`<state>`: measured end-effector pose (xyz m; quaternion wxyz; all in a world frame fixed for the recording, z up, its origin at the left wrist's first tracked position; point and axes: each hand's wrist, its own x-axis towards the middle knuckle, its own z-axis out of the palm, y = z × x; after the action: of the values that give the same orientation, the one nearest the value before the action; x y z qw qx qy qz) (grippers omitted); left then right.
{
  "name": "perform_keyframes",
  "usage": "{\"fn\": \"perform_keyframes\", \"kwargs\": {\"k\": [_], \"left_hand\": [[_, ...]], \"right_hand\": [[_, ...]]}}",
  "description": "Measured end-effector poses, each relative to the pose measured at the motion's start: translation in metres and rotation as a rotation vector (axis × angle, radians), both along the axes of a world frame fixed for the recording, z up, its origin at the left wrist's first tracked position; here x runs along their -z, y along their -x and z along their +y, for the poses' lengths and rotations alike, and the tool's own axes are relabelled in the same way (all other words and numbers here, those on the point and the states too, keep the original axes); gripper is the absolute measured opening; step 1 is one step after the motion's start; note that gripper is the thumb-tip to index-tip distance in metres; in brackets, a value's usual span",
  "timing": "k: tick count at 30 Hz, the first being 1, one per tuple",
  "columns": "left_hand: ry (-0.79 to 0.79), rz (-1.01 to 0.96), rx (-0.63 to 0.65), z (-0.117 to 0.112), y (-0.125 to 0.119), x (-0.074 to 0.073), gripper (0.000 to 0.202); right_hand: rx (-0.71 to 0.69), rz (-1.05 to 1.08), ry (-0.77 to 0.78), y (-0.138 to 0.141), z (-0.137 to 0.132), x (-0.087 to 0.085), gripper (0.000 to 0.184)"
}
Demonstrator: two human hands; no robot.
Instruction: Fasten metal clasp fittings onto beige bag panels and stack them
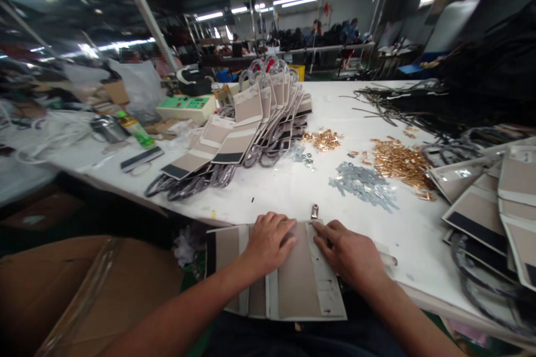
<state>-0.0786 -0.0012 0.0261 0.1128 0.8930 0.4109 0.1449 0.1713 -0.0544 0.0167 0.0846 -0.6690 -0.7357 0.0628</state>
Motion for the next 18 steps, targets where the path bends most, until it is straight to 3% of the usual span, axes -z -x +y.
{"fn": "perform_keyframes", "kwargs": {"k": [4, 11, 14, 18], "left_hand": [[0.07, 0.01, -0.001, 0.023, -0.009, -0.007, 0.026], [0.249, 0.012, 0.073, 0.069, -0.029, -0.014, 0.019], [0.24, -0.002, 0.067, 0.064, -0.026, -0.013, 0.02], [0.041, -0.008, 0.068, 0.029, -0.028, -0.013, 0.023]], "right_hand": [[-0.005, -0.012, 0.006, -0.004, 0.0, -0.002, 0.041], [0.075, 0.057, 0.094, -0.009, 0.012, -0.009, 0.039], [0.081, 0.036, 0.107, -0.008, 0.012, -0.008, 0.042], [0.086, 0.017, 0.111, -0.006, 0.011, -0.011, 0.042]]}}
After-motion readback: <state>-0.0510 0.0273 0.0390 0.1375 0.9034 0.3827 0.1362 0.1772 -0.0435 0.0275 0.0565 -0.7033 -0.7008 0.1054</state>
